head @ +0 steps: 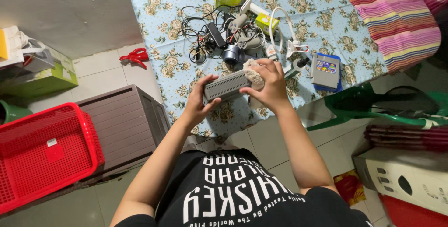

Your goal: The person cleans a game console and various power adapters using a cloth and a spray bottle. The person wipes the top, bottom, and sides of the console, then proceeds to clean a white power cable and several small power adapters individually.

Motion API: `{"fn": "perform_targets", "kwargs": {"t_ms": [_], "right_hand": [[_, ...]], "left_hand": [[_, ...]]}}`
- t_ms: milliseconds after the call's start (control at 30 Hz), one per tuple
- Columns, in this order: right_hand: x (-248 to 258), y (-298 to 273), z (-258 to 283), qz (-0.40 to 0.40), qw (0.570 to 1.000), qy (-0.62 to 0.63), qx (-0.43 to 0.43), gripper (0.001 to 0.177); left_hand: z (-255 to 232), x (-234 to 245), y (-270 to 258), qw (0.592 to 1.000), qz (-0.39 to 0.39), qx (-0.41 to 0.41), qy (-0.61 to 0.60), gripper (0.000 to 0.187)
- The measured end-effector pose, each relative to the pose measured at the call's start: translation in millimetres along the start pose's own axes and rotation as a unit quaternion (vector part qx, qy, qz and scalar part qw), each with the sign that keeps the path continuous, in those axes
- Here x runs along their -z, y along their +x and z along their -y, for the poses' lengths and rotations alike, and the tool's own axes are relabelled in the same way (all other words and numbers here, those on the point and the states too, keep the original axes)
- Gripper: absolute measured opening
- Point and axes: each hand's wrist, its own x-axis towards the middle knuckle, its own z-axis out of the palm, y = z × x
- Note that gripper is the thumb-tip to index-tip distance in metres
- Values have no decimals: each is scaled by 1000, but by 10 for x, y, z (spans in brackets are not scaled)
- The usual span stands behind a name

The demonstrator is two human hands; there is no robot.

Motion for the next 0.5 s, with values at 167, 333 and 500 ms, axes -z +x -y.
{"fn": "perform_targets", "kwargs": {"t_ms": [167,333,500], "right_hand": [[-131,-149,-199,7,999,-19,45,39],[55,-114,-239,66,995,62,51,28],[118,162,141,95,992,66,57,66]], "left_hand": [[-51,100,116,999,42,21,6,61],[-147,127,111,998,64,14,6,63],[-168,136,115,997,71,12,-9,61]]}}
